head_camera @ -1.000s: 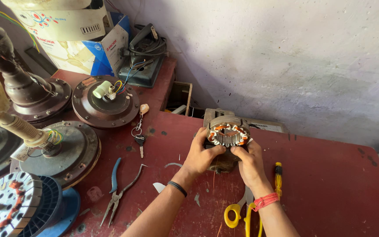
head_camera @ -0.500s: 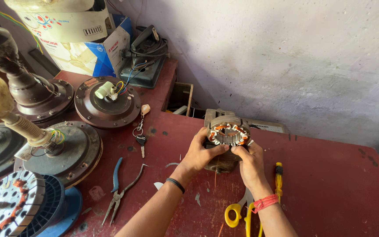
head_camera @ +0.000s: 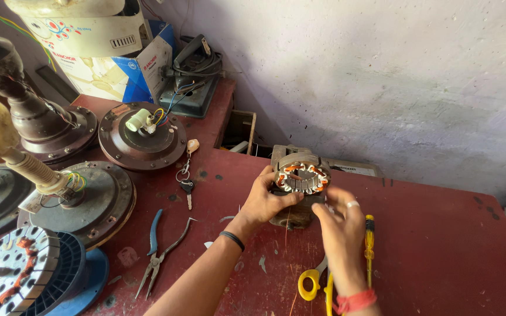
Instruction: The person winds copper wire around the slots of a motor stator held in a bench vise. They use a yellow-handled screwdriver to push the wire into the slots and adjust the coil, then rotate the stator to continue winding.
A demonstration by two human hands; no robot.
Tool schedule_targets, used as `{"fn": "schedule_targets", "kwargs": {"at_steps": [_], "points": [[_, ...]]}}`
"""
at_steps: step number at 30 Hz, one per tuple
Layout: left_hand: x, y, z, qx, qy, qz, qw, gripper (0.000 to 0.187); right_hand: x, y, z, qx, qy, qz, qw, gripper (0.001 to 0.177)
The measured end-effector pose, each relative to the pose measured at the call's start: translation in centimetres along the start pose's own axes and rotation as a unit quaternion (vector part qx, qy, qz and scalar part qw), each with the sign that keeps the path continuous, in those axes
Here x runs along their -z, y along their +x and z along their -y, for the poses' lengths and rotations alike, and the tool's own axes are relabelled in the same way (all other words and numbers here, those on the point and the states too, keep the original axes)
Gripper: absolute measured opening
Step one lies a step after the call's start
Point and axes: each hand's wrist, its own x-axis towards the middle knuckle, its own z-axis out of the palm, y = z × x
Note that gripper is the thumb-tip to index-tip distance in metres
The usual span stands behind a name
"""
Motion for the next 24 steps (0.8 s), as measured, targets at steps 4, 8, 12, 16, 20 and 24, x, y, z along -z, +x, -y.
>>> {"fn": "schedule_targets", "kwargs": {"at_steps": [4, 8, 12, 16, 20, 24], "points": [[0.1, 0.3, 0.4, -0.011, 0.030, -0.004, 0.999, 0.041, -0.6, -2.8, 0.2, -0.124, -0.013, -0.015, 0.992, 0.047], [0.0, 0.7, 0.9, -0.004, 0.008, 0.009, 1.000, 0.042, -1.0, -4.0, 0.6, -0.105, 0.003, 0.030, 0.994, 0.046], [0.1, 0.7, 1.3, -0.016, -0.010, 0.020, 1.000, 0.041, -1.8, -5.3, 0.4, -0.277, 0.151, 0.152, 0.937, 0.033], [0.1, 0.5, 1.5, 0.005, -0.024, 0.013, 1.000, 0.040, -2.0, -7.0, -0.3, -0.232, 0.216, 0.140, 0.938, 0.031], [0.0, 0.5, 1.4, 0.000, -0.021, 0.012, 1.000, 0.040, -0.9, -7.7, -1.1, -0.243, 0.154, 0.114, 0.951, 0.030], [0.0, 0.4, 1.1, 0.001, -0.027, 0.015, 1.000, 0.041, 0.2, -8.8, -2.6, -0.266, 0.104, 0.126, 0.950, 0.033]]}}
